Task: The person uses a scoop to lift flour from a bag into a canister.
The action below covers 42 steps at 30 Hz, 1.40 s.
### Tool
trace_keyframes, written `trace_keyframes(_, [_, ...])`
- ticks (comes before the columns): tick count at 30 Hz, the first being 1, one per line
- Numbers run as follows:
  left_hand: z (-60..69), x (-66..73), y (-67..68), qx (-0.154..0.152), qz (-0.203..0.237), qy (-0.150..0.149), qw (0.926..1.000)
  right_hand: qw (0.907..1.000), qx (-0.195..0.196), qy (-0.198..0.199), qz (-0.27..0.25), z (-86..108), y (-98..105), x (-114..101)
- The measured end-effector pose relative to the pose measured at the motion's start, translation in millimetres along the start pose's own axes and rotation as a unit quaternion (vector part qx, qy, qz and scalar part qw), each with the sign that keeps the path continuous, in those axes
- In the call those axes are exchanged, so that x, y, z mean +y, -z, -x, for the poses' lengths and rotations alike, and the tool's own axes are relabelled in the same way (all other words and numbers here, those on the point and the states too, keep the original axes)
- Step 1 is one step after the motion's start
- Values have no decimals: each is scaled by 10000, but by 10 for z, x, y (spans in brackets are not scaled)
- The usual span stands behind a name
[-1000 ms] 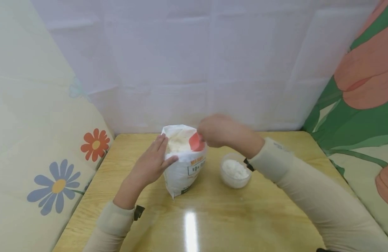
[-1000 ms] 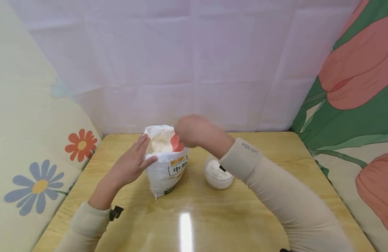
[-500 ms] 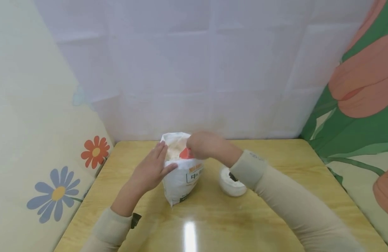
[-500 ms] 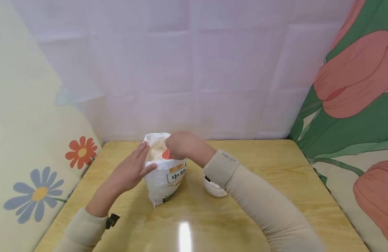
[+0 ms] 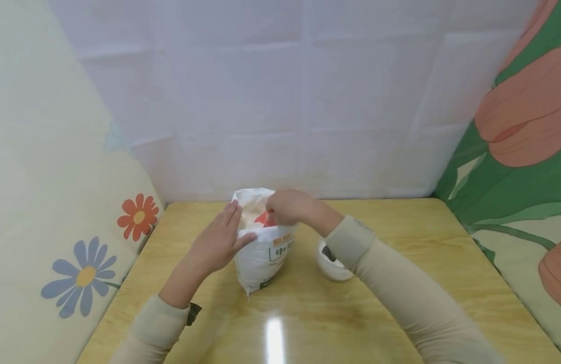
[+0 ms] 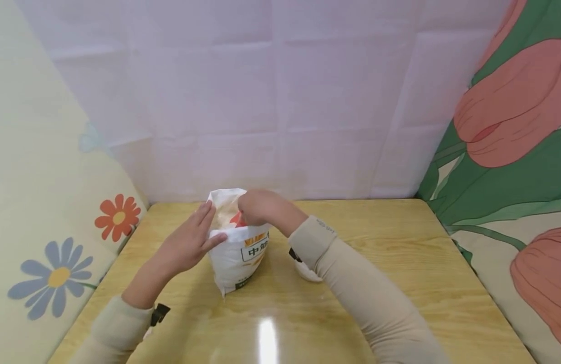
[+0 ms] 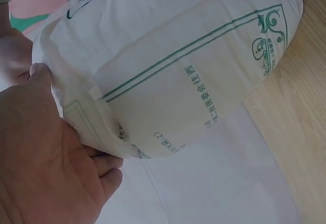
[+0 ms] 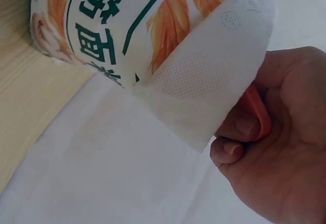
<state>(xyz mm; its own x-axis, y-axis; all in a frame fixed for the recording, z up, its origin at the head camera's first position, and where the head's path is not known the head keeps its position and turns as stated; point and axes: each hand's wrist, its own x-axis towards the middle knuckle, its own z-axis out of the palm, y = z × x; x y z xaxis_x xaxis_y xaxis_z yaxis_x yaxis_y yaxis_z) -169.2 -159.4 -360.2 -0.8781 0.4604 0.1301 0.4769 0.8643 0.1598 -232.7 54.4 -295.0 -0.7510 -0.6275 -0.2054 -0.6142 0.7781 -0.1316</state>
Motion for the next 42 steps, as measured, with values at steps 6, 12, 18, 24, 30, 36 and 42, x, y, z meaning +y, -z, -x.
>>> trace_keyframes(6, [-56, 11, 102, -45, -314, -54, 9995, 9993, 260, 154, -239, -8, 43, 9])
trace_keyframes(12, [-55, -4, 95, -124, -270, 23, 9996, 9980, 387, 45, -499, -9, 22, 33])
trace_keyframes(18, [-33, -66, 60, -107, -359, 90, 9993, 9950, 570, 27, -814, 24, 6, 94])
trace_keyframes(24, [-77, -80, 58, -36, -349, 37, 9994, 9872, 1125, -39, -1126, 115, -20, 212])
trace_keyframes(30, [-104, -76, 45, -13, -454, -84, 9989, 9772, 1582, 82, -1416, 253, -108, 304])
trace_keyframes(36, [-128, -31, 57, -50, -598, -129, 9981, 9668, 2012, 134, -1570, 398, -174, 362])
trace_keyframes(42, [-182, 16, 98, -116, -627, -175, 9978, 9583, 2314, 149, -1668, 498, -166, 386])
